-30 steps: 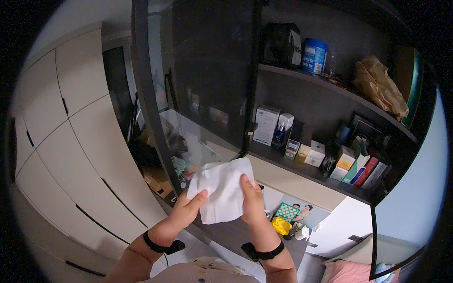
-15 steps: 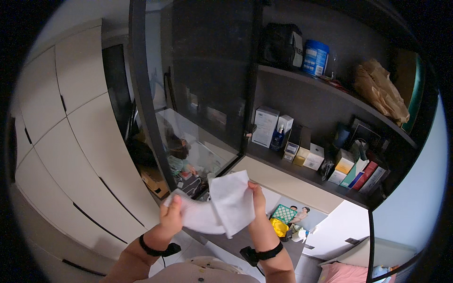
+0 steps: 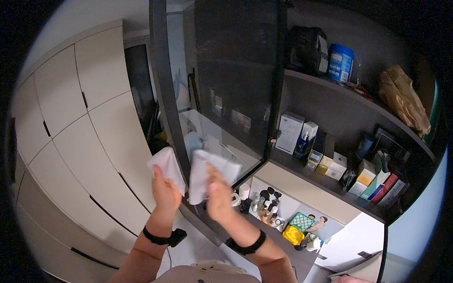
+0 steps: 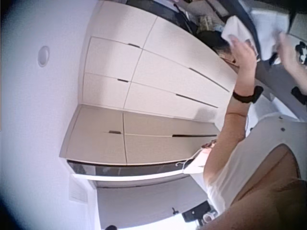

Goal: The person wipes the glass surface of a cabinet door using a cloth. They wipe both the inside and outside of the glass, moving items on the shelf to reach the corners.

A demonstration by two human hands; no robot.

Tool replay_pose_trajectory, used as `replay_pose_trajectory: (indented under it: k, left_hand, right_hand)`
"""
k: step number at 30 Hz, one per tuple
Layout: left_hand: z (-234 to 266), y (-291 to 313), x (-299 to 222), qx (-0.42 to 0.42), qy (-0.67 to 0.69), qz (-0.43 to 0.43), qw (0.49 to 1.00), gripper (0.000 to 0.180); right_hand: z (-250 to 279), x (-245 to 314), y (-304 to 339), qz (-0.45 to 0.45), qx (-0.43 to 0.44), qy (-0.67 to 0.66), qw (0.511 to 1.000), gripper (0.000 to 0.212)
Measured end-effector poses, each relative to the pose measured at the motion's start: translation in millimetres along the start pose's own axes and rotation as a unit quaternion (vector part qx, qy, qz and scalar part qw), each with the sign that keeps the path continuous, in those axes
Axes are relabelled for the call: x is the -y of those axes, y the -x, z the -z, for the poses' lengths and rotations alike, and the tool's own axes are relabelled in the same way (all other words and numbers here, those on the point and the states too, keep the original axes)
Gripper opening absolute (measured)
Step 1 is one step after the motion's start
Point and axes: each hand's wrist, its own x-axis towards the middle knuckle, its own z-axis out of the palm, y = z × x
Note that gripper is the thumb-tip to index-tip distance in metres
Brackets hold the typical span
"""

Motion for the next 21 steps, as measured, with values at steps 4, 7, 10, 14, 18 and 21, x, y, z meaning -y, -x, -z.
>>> replay_pose_trajectory:
  k: [4,7,10,14,18,21]
  left_hand:
    - [13,11,16,0.193,-0.061,-0.042,0.978,0.064]
    - [33,16,26,0.248,-0.087,-0.05,0.963,0.065]
    - [26,9,16,0.192,-0.038,-0.033,0.98,0.059]
    - [-14,-25,-12,0.194,0.141,0.062,0.969,0.04]
    - [-27,-37,-26,0.229,0.159,0.081,0.957,0.038]
    - [-12,-39,-23,0.226,0.163,0.114,0.954,0.038]
  right_hand:
    - [-16,-16,7,0.182,0.1,0.155,0.966,0.025]
    - [-13,-31,25,0.187,0.139,0.23,0.945,0.028]
    - [-28,-15,20,0.165,0.09,0.241,0.952,0.024]
    - [-42,20,-35,0.175,0.045,0.229,0.957,0.028]
    - [-55,39,-85,0.248,0.05,0.28,0.926,0.045]
    - [-64,52,-105,0.322,0.015,0.277,0.905,0.053]
